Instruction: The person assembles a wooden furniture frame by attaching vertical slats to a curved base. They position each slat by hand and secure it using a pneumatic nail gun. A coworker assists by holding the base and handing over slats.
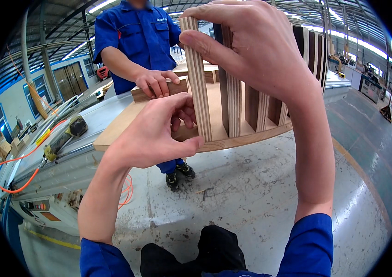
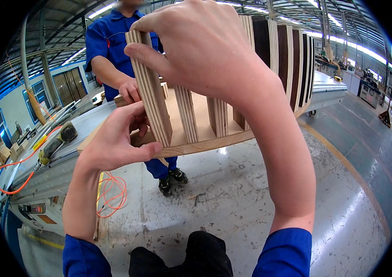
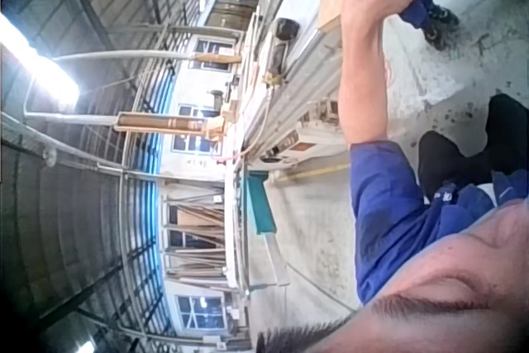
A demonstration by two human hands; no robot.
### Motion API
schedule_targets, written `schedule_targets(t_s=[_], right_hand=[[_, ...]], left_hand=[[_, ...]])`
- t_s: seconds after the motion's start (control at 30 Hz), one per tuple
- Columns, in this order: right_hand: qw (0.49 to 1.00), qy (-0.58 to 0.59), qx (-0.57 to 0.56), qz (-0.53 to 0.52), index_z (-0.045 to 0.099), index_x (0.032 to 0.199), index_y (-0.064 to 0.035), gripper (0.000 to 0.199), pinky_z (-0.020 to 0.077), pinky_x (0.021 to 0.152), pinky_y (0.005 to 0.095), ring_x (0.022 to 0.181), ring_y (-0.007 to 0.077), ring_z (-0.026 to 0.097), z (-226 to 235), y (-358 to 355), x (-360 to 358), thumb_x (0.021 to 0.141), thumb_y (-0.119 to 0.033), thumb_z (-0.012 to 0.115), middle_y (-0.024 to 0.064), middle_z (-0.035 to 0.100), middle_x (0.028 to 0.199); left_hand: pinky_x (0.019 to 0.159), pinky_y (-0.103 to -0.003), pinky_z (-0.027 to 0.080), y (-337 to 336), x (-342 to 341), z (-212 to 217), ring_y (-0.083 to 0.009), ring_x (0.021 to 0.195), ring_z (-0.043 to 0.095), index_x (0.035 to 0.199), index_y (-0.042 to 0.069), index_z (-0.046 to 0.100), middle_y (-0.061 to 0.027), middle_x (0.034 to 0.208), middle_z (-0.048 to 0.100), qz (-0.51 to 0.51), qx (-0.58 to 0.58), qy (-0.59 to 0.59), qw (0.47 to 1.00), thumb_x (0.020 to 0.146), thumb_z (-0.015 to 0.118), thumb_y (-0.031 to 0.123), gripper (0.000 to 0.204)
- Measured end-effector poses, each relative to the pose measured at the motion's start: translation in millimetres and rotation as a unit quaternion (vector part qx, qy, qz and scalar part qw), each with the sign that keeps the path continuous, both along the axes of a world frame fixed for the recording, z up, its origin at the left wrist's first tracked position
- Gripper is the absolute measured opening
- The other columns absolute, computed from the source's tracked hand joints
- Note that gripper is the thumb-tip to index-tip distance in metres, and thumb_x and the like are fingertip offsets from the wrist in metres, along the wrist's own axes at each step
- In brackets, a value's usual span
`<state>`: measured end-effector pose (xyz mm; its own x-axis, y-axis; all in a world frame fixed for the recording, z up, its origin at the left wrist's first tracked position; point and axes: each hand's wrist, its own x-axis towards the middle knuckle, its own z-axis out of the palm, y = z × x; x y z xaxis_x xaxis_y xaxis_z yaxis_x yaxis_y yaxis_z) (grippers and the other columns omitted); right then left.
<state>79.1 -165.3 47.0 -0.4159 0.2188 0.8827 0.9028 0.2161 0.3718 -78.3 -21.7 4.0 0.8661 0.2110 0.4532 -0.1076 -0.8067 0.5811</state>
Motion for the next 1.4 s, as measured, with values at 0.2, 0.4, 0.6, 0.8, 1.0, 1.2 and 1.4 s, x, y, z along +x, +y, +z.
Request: schedule_targets(t_s=[0.2,0.4,0.6,0.8,1.0,1.2,1.4], right_hand=[[1.000,-0.004,-0.008,-0.004,0.075,0.101,-0.0082,0.027,0.0513,0.063,0.0447,0.073,0.0318,0.070,1,2,0,0.096,-0.034,0.069,0.0086,0.070,0.076],[1.000,-0.009,-0.020,-0.020,0.075,0.101,-0.0089,0.026,0.0516,0.063,0.0444,0.073,0.0315,0.070,3,-2,-1,0.096,-0.034,0.069,0.0088,0.069,0.075],[0.999,-0.002,-0.033,-0.031,0.075,0.101,-0.0096,0.026,0.0519,0.064,0.0441,0.073,0.0312,0.070,1,-2,-7,0.097,-0.035,0.069,0.0089,0.069,0.074],[0.996,-0.022,0.061,-0.068,0.081,0.108,-0.0073,0.040,0.0552,0.067,0.0388,0.067,0.0286,0.071,24,25,33,0.094,-0.044,0.076,0.0138,0.075,0.082],[0.996,-0.029,0.059,-0.063,0.080,0.110,-0.0040,0.040,0.0547,0.065,0.0357,0.065,0.0268,0.070,24,26,34,0.095,-0.041,0.077,0.0141,0.076,0.085],[0.996,-0.015,0.043,-0.076,0.080,0.112,-0.0043,0.040,0.0551,0.065,0.0349,0.066,0.0256,0.071,23,24,32,0.095,-0.040,0.077,0.0134,0.076,0.085],[0.997,-0.016,0.041,-0.056,0.080,0.113,-0.0045,0.038,0.0553,0.065,0.0341,0.066,0.0243,0.070,23,23,31,0.096,-0.038,0.077,0.0130,0.076,0.084]], left_hand=[[0.085,-0.026,0.048,6,-3,1,-0.0077,0.096,0.054,0.139,-0.006,0.056,-0.0006,0.112,0.062,0.002,0.007,0.042,0.999,0.083,0.084,0.026,0.070],[0.082,-0.024,0.049,13,0,1,-0.0079,0.096,0.058,0.138,-0.004,0.058,-0.0009,0.111,0.064,-0.016,-0.084,0.039,0.996,0.083,0.087,0.029,0.071],[0.078,-0.023,0.047,1,-4,4,-0.0059,0.091,0.056,0.135,-0.003,0.060,0.0007,0.107,0.064,0.039,0.000,0.061,0.997,0.080,0.091,0.032,0.071],[0.078,-0.025,0.046,3,-2,1,-0.0077,0.087,0.053,0.132,-0.003,0.061,0.0000,0.101,0.063,0.019,0.025,0.024,0.999,0.080,0.089,0.029,0.067],[0.079,-0.025,0.046,3,0,1,-0.0092,0.087,0.053,0.128,-0.004,0.062,-0.0013,0.099,0.063,0.024,0.039,0.034,0.998,0.079,0.086,0.027,0.063],[0.074,-0.026,0.043,4,0,4,-0.0086,0.083,0.050,0.122,-0.004,0.065,0.0003,0.093,0.060,0.017,0.050,0.047,0.997,0.079,0.086,0.030,0.058],[0.069,-0.026,0.039,10,3,-1,-0.0079,0.079,0.046,0.118,-0.004,0.066,0.0017,0.089,0.057,0.002,0.050,0.027,0.998,0.079,0.085,0.031,0.056]])
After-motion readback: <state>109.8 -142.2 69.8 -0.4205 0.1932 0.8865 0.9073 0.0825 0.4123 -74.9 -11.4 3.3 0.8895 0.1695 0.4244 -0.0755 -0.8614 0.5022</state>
